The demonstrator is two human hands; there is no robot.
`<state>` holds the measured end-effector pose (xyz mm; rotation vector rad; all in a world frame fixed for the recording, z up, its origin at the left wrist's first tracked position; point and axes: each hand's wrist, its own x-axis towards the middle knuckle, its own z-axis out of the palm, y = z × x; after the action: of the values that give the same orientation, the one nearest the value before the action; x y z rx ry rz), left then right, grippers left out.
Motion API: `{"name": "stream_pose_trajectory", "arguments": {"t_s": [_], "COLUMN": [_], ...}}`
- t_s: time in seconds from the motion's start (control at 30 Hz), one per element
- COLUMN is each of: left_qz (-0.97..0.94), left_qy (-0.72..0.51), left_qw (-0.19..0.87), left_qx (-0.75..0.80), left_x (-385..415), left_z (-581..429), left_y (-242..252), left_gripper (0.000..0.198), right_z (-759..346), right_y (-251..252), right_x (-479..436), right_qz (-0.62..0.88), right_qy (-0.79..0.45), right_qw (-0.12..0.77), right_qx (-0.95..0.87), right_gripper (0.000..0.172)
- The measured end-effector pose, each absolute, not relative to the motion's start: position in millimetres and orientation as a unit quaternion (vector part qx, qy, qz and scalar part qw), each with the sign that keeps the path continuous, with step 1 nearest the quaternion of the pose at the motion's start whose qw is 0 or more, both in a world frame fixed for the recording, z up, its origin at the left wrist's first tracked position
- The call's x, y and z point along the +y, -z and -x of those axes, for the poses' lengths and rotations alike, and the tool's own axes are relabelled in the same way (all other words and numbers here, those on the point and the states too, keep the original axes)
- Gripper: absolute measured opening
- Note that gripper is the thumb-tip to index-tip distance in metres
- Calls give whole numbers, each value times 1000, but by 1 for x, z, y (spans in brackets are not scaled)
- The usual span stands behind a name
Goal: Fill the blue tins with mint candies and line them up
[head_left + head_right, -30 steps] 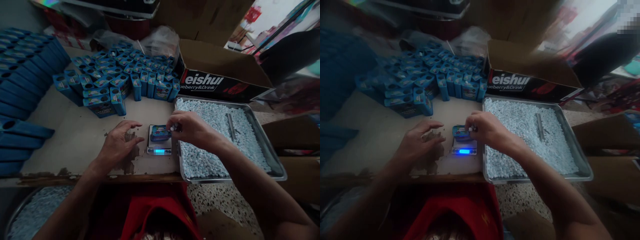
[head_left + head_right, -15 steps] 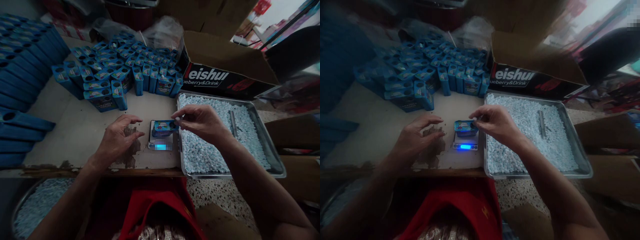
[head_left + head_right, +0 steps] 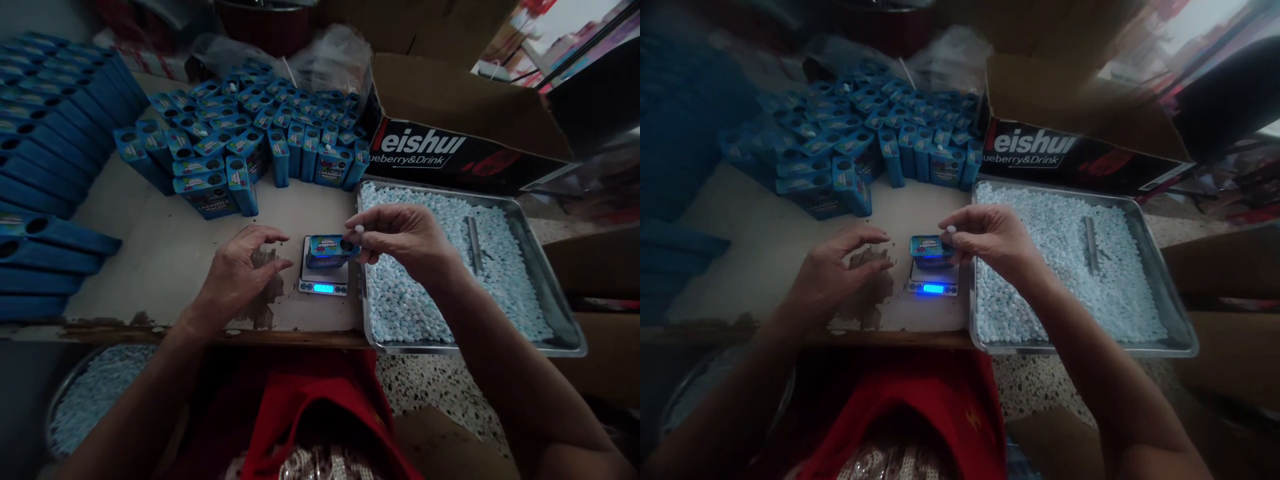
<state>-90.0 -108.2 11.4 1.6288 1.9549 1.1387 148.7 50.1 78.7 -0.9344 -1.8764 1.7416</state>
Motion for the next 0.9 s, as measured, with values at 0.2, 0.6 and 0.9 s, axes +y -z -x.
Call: {"name": "stream_pose_trajectory", "arguments": {"t_s": [0.2, 0.6, 0.9], "left_qz": [-574, -609, -586], "left_qy": [-407, -406, -390], "left_qw": [180, 151, 203], "left_qx": [687, 665, 680], "left_x": [-109, -84, -63], "left_z": [92, 56, 31], "left_y": [-9, -13, -24], "left_gripper": [32, 79, 76], "right_z": [-148, -153, -152], "right_y": [-79, -84, -67], "right_x": [51, 52, 45], "right_qz": [336, 340, 373], "right_qy": [-623, -589, -592], "right_qw": [212, 286, 264], "right_qx": [-674, -675, -664], "right_gripper": [31, 31, 29]}}
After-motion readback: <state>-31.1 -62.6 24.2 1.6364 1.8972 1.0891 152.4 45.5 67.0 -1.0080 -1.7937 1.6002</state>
